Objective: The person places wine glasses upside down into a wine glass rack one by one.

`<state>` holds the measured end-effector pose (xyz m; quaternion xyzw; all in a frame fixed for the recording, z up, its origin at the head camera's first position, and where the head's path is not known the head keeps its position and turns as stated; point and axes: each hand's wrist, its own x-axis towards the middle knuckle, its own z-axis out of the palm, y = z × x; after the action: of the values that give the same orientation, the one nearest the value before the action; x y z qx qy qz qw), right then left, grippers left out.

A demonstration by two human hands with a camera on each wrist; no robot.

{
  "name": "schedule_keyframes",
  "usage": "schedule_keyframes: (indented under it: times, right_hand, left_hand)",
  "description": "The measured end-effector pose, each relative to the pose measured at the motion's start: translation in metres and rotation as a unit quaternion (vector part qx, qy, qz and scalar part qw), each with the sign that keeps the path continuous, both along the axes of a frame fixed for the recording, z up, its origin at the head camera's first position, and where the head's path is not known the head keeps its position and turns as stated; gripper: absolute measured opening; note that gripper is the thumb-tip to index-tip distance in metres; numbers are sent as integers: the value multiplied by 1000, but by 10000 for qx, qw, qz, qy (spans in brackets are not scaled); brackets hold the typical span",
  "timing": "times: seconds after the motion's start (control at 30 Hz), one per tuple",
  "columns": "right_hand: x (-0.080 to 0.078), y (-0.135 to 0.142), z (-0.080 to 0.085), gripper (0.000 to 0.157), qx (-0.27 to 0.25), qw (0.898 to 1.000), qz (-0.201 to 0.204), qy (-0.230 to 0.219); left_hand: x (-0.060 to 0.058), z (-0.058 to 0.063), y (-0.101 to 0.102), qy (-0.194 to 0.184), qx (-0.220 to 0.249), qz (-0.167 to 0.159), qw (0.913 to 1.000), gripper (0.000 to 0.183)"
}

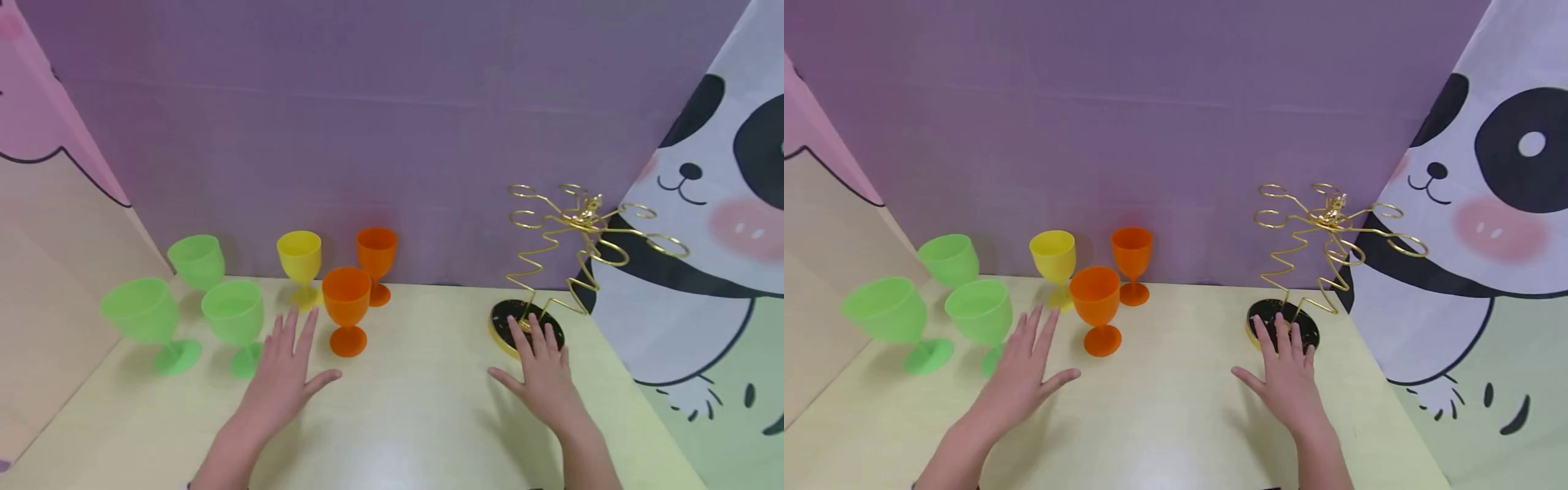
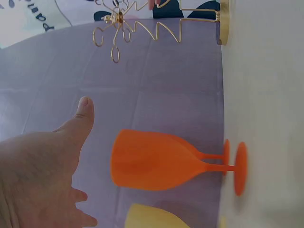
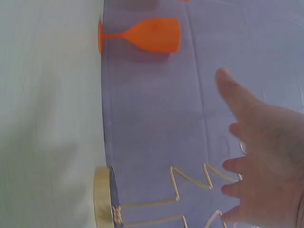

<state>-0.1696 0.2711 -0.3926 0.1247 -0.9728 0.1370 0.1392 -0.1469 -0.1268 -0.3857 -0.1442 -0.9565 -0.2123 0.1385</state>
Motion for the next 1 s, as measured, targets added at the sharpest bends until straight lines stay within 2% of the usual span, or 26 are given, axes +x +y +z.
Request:
schedule_keyframes:
  times: [0.1,0.2,0.3,0.43,0.57,0.73,0.87,1.0]
  right_hand:
    - [-10,-12,2,92,-345,9990,278,63]
    - [-21,-29,3,93,-770,9952,608,-51]
    - [-29,-49,2,93,-1173,9884,924,-292]
    - [-37,-77,-2,93,-1501,9781,1312,-598]
    - [-43,-101,-9,93,-1796,9660,1554,-1021]
    - [-48,-124,-20,93,-2094,9517,1632,-1542]
    - [-49,-137,-28,92,-2218,9440,1668,-1782]
    - [-49,-145,-35,91,-2351,9356,1747,-1970]
  left_hand:
    - [-16,17,6,273,-147,-167,9994,99]
    - [-33,32,13,367,-324,-263,9985,101]
    - [-48,46,20,217,-508,-365,9978,100]
    - [-68,59,27,-214,-726,-567,9955,99]
    - [-87,67,30,-587,-1039,-791,9897,100]
    - [-104,73,33,-1214,-1399,-1036,9772,103]
    - [-112,73,34,-1623,-1616,-1178,9663,104]
    - [-117,71,33,-1788,-1626,-1308,9615,102]
